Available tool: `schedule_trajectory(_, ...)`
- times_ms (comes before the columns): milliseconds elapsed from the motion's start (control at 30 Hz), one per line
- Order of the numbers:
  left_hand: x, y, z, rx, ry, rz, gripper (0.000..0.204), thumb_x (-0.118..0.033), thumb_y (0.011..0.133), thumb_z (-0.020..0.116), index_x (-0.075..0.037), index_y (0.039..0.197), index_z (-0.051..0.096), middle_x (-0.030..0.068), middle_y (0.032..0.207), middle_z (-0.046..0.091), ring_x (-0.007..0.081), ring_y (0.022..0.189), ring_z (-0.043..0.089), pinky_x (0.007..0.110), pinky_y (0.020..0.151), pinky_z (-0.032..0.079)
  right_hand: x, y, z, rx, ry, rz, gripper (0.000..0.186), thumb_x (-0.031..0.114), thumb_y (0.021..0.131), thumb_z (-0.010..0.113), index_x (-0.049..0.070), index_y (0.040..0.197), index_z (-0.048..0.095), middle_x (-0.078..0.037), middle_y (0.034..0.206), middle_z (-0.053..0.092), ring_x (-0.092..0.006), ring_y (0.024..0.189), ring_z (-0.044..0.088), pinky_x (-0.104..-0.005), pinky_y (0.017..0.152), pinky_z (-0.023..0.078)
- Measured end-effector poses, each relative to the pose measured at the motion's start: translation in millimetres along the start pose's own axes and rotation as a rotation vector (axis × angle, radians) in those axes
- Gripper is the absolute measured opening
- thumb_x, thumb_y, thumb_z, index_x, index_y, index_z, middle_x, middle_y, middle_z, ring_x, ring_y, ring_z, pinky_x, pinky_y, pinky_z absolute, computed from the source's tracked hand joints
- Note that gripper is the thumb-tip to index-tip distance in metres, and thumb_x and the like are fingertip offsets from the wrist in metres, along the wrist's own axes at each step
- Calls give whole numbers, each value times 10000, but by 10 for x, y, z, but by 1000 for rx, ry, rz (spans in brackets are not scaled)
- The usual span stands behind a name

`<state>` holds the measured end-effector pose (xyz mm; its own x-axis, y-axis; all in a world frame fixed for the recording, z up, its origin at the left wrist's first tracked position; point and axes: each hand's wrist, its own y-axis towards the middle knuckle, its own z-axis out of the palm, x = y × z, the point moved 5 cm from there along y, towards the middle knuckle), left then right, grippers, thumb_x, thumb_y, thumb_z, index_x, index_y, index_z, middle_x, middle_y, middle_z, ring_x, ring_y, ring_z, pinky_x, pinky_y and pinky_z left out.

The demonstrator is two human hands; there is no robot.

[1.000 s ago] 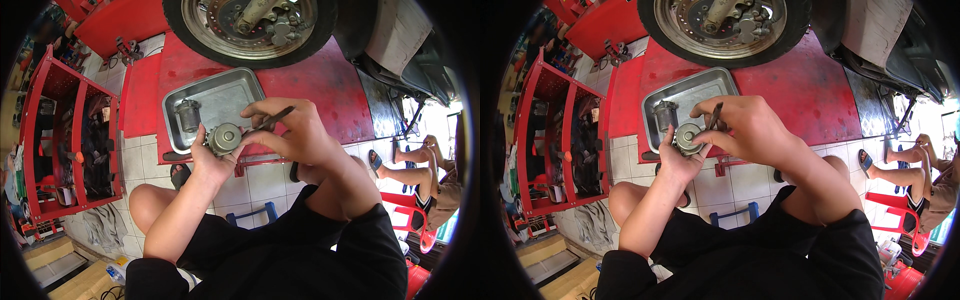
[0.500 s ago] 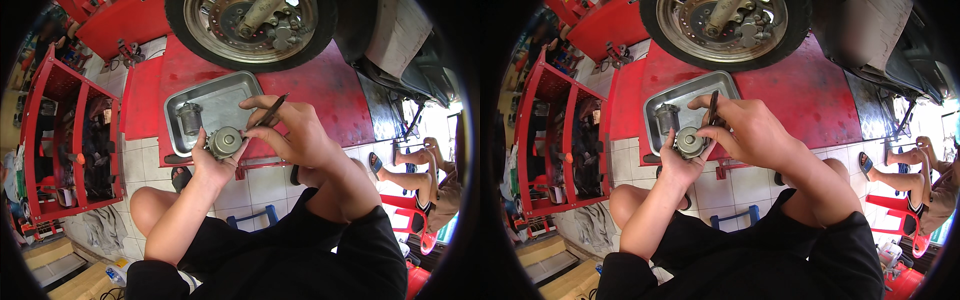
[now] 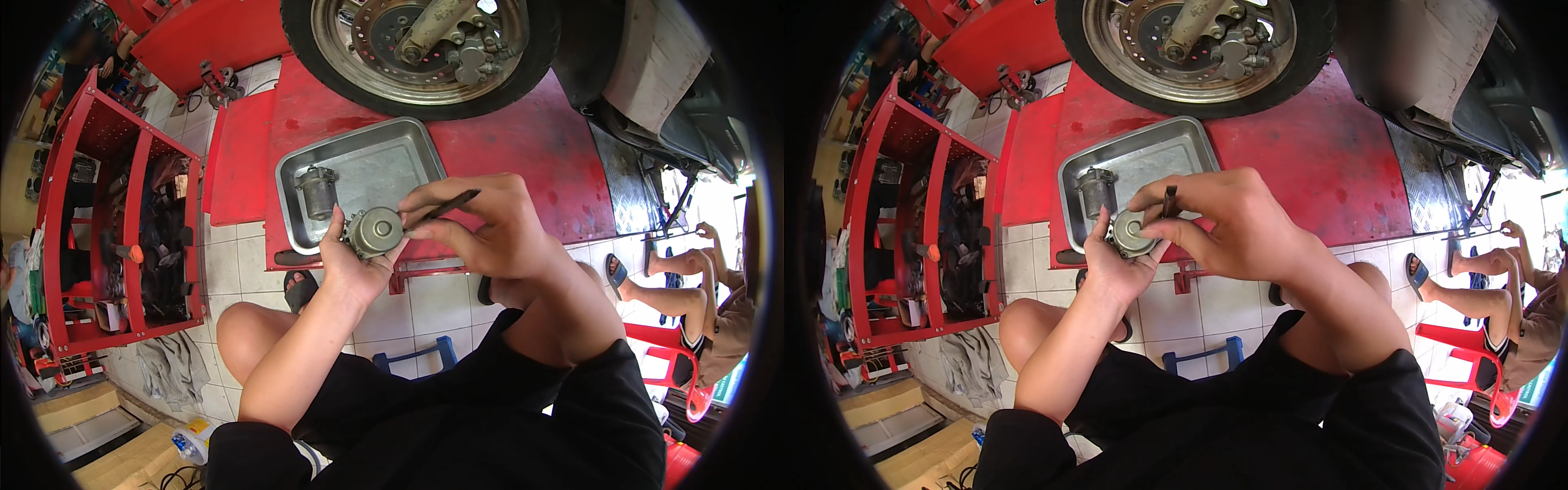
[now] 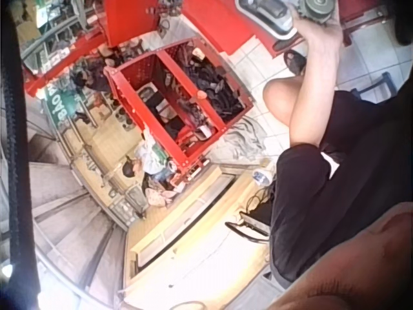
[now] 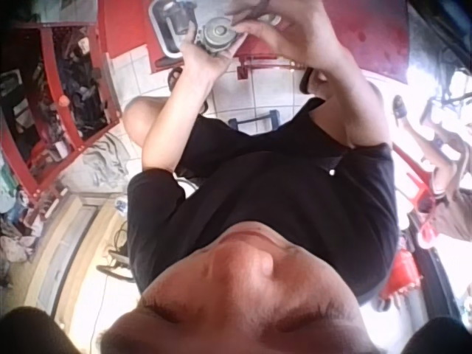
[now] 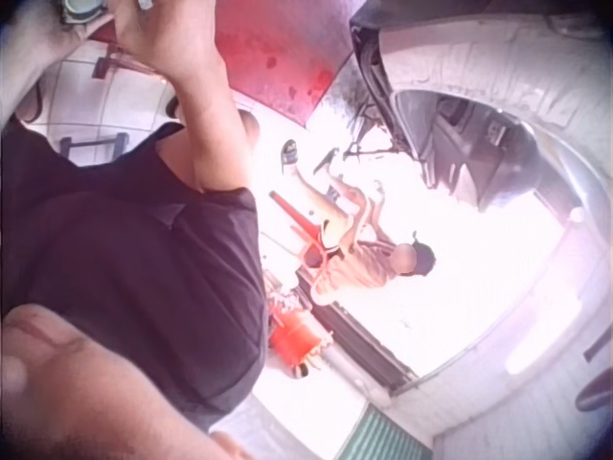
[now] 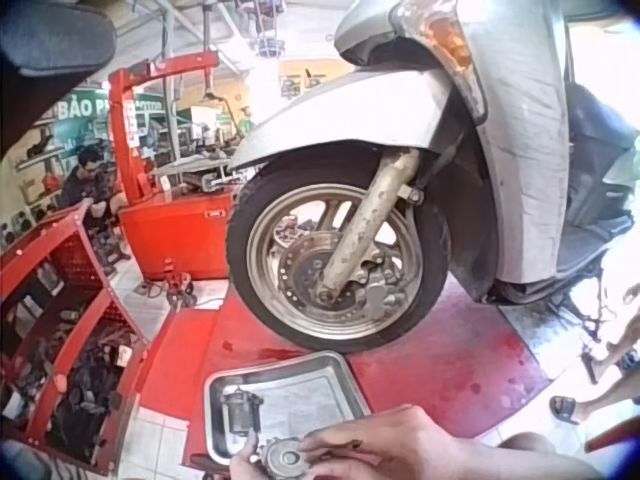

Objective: The person uses a screwdriver to pry and separate components of a cylindrical motorcycle part over a metal tray. They repeatedly scrape and adjust the part, then place it in the tray and handle a second similar component.

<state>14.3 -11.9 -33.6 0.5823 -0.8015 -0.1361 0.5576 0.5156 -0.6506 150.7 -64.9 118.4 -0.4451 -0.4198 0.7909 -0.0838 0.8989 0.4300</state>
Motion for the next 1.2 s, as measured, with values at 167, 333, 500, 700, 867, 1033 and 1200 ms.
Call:
schedule_trajectory(167,-3,30,-18,-47,-18,-7,673,-540,1030,363,84,1249,489,259,1238,573,370,1167,588,506,1038,489,-66,-24,-6,103,23,-26,197,-121,786,645,-32,959,675,-150,862,730,-285,824,730,-337,742,579)
schedule_trajectory(333,-8,10,-57,-58,-17,-27,650,-549,1012,414,73,1162,530,247,1195,582,394,1146,587,503,986,508,-12,-43,1,155,-11,45,208,-170,737,642,-50,901,682,-160,855,746,-279,834,754,-336,790,613)
schedule_trajectory(500,15,53,-112,-37,-51,-59,667,-576,995,425,64,1144,541,252,1175,597,405,1157,575,516,953,502,-40,-80,46,77,-48,-61,218,-78,731,716,26,923,696,-120,799,713,-312,704,695,-352,634,557)
schedule_trajectory(700,-29,6,-52,-78,11,-19,640,-561,1012,391,50,1124,545,264,1180,602,413,1128,595,524,989,495,-46,-88,46,48,-34,-62,238,-56,727,747,39,940,702,-115,813,723,-302,692,707,-321,599,557)
schedule_trajectory(867,-96,26,-9,-6,-13,5,635,-544,1013,401,57,1179,524,252,1194,599,397,1175,582,516,1021,484,-55,-87,65,22,-37,-41,218,-96,748,725,11,935,694,-123,849,740,-262,754,742,-313,640,583)
schedule_trajectory(1033,-237,154,-68,53,-33,59,681,-535,1012,403,68,1325,448,275,1311,535,418,1228,544,525,1067,449,-168,-59,139,-47,-18,-101,167,-162,808,643,-71,948,652,-164,917,746,-231,869,749,-304,772,608)
schedule_trajectory(1200,-449,79,237,122,-104,171,677,-519,1031,367,42,1408,405,232,1393,500,430,1269,507,552,1099,421,-290,-83,-23,-206,206,-64,130,-121,933,543,-58,1039,583,-206,1010,705,-315,1020,696,-400,913,562)
